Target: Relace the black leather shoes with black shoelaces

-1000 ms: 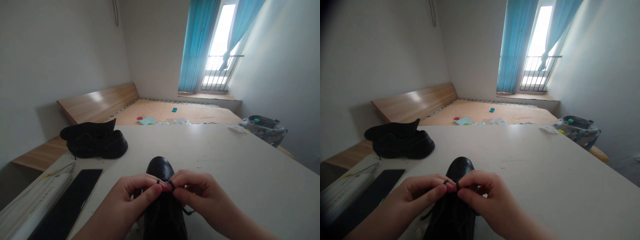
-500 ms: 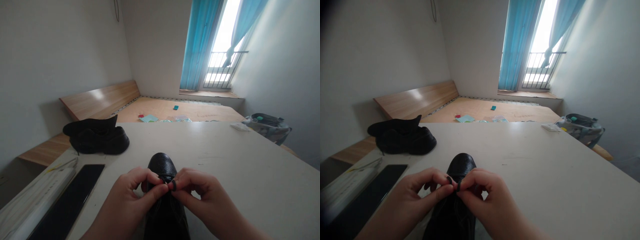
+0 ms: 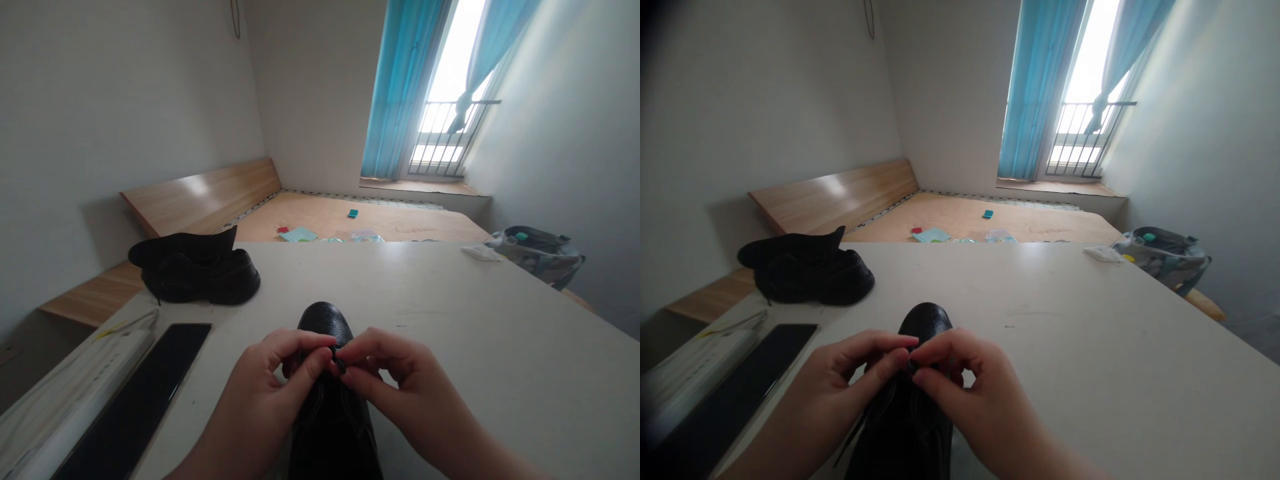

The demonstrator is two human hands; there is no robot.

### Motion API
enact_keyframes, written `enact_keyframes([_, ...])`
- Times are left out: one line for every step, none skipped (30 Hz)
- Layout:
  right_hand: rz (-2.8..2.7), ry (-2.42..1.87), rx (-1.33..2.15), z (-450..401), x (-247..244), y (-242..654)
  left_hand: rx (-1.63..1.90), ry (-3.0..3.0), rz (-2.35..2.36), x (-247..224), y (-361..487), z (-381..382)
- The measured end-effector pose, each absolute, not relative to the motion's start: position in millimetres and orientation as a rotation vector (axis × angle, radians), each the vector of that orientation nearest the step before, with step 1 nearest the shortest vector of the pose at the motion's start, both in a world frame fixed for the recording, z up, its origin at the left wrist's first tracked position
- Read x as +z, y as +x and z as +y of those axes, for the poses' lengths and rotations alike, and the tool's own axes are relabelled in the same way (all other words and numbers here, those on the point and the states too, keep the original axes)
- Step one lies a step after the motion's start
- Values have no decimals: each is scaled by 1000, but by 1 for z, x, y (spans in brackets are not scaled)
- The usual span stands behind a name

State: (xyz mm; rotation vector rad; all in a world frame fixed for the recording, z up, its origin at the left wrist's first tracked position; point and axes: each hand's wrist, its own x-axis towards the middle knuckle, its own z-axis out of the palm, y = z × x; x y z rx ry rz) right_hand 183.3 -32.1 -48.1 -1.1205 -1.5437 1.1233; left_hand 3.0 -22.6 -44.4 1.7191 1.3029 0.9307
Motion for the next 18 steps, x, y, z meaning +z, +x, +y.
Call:
enact_keyframes([-1545,-1127,1123,-32,-49,183,929,1711,1290,-44,4,-22])
enact_keyframes([-1540,-1130,1117,-32,-49,182,927,1706,1278,-44,5,-22])
enact_keyframes([-1530,-1127,1111,-32,-50,181,924,1705,1267,-43,6,-22])
enact_keyframes([-1522,-1119,1106,-32,-50,180,924,1703,1257,-43,8,-21])
enact_keyframes([-1512,-1116,1099,-33,-51,178,928,1699,1250,-43,9,-21])
enact_keyframes([-1503,-1115,1090,-33,-51,177,936,1692,1244,-42,10,-22])
enact_keyframes([-1497,-1119,1080,-34,-51,176,941,1685,1234,-42,11,-22])
enact_keyframes([-1496,-1123,1072,-34,-52,175,942,1679,1218,-42,11,-22])
enact_keyframes([-1496,-1123,1066,-34,-52,174,939,1676,1201,-41,12,-23])
enact_keyframes([-1498,-1120,1061,-34,-53,174,933,1682,1183,-41,12,-23])
enact_keyframes([-1499,-1113,1062,-34,-54,173,926,1698,1166,-41,11,-24])
enact_keyframes([-1498,-1110,1070,-33,-54,173,923,1720,1152,-41,11,-25])
enact_keyframes([-1487,-1112,1086,-33,-55,172,926,1744,1139,-41,10,-26])
enact_keyframes([-1471,-1118,1108,-33,-55,172,940,1771,1121,-41,10,-26])
enact_keyframes([-1451,-1125,1132,-34,-56,172,960,1797,1095,-41,9,-27])
enact_keyframes([-1429,-1129,1153,-34,-56,171,980,1822,1062,-42,8,-28])
enact_keyframes([-1409,-1128,1165,-34,-56,171,995,1843,1031,-42,8,-28])
enact_keyframes([-1395,-1123,1166,-34,-56,171,1013,1864,1003,-43,8,-29])
